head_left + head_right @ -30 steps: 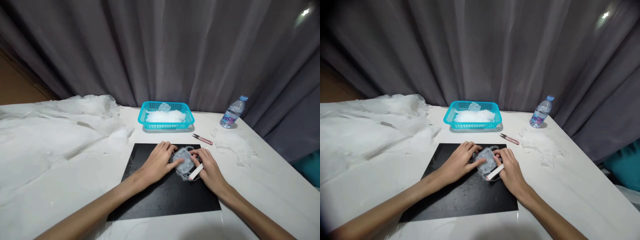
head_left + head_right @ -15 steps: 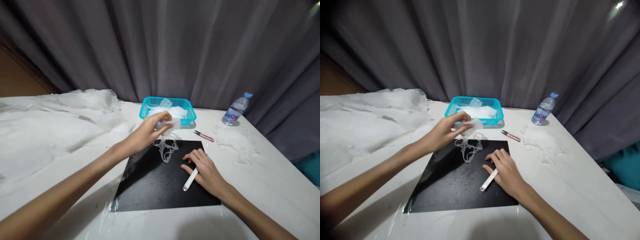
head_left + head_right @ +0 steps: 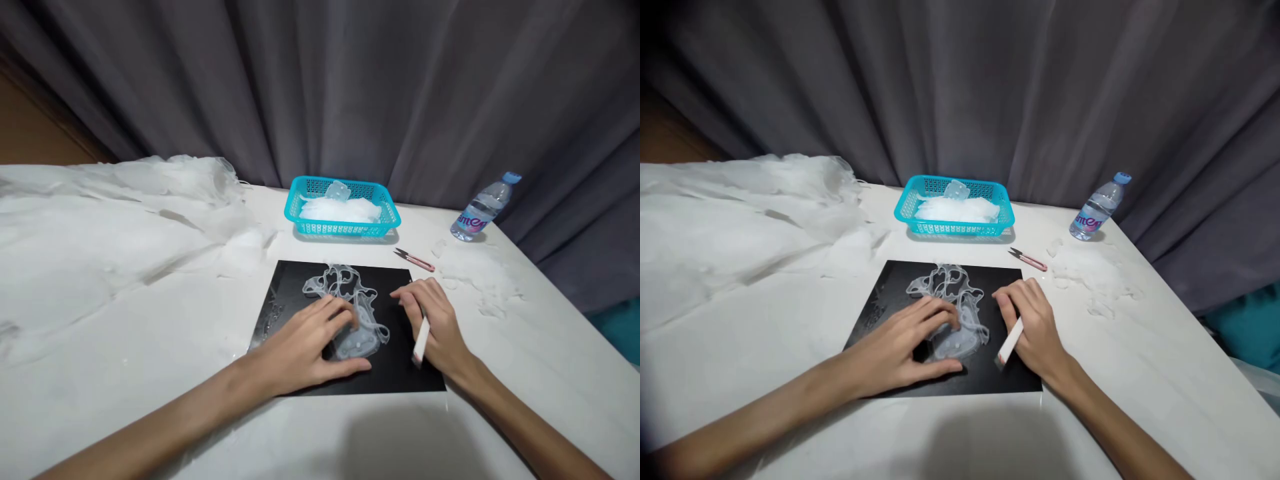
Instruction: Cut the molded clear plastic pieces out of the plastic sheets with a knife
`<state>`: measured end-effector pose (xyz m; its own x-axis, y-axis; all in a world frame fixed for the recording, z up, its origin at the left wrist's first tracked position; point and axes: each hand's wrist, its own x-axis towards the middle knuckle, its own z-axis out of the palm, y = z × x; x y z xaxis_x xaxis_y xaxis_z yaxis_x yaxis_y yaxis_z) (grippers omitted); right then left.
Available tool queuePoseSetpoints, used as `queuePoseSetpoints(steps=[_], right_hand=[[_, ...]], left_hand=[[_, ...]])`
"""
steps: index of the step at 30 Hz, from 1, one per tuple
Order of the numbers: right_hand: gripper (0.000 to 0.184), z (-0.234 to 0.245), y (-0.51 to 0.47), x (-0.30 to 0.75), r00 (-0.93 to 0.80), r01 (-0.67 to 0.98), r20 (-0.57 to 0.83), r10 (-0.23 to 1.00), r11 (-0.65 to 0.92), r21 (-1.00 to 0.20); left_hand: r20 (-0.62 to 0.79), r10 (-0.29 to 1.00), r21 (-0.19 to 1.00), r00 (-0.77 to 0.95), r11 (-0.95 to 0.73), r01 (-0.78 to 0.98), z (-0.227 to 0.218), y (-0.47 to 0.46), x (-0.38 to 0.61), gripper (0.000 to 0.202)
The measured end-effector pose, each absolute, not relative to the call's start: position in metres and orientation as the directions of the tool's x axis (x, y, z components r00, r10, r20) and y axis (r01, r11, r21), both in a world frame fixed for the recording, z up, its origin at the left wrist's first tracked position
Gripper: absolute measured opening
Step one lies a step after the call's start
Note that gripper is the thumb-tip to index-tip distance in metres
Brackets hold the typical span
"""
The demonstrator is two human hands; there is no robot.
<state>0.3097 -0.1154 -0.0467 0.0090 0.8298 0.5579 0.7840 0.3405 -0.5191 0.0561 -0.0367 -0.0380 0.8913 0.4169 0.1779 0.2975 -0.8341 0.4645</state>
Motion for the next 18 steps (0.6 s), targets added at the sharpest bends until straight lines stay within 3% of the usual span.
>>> queuePoseSetpoints(steps=[3, 8, 10, 15, 18], right_hand=[[0.043, -0.044, -0.124, 0.304, -0.053, 0.700, 0.548, 0.835, 0.423, -0.575], [0.081, -0.038, -0.134, 0.303, -0.156, 0.388, 0.364, 0.918, 0.396, -0.832], [0.073, -0.034, -0.135, 0.303, -0.229, 0.298, 0.291, 0.929, 0.352, -0.887], [0.011, -0.029, -0.130, 0.298, -0.279, 0.376, 0.173, 0.944, 0.274, -0.885], [0.005, -0.028, -0.129, 0.296, -0.307, 0.431, 0.231, 0.923, 0.352, -0.831]], left_hand=[[0.134, 0.427, 0.534, 0.894, -0.792, 0.298, -0.033, -0.026, 0.051, 0.032], [0.110, 0.386, 0.517, 0.916, -0.809, 0.279, -0.039, -0.014, 0.048, 0.044], [0.109, 0.368, 0.523, 0.924, -0.811, 0.261, -0.042, -0.011, 0.048, 0.045], [0.234, 0.332, 0.490, 0.914, -0.852, 0.184, -0.039, -0.009, 0.046, 0.033], [0.327, 0.297, 0.419, 0.897, -0.897, 0.144, -0.035, -0.015, 0.047, 0.023]])
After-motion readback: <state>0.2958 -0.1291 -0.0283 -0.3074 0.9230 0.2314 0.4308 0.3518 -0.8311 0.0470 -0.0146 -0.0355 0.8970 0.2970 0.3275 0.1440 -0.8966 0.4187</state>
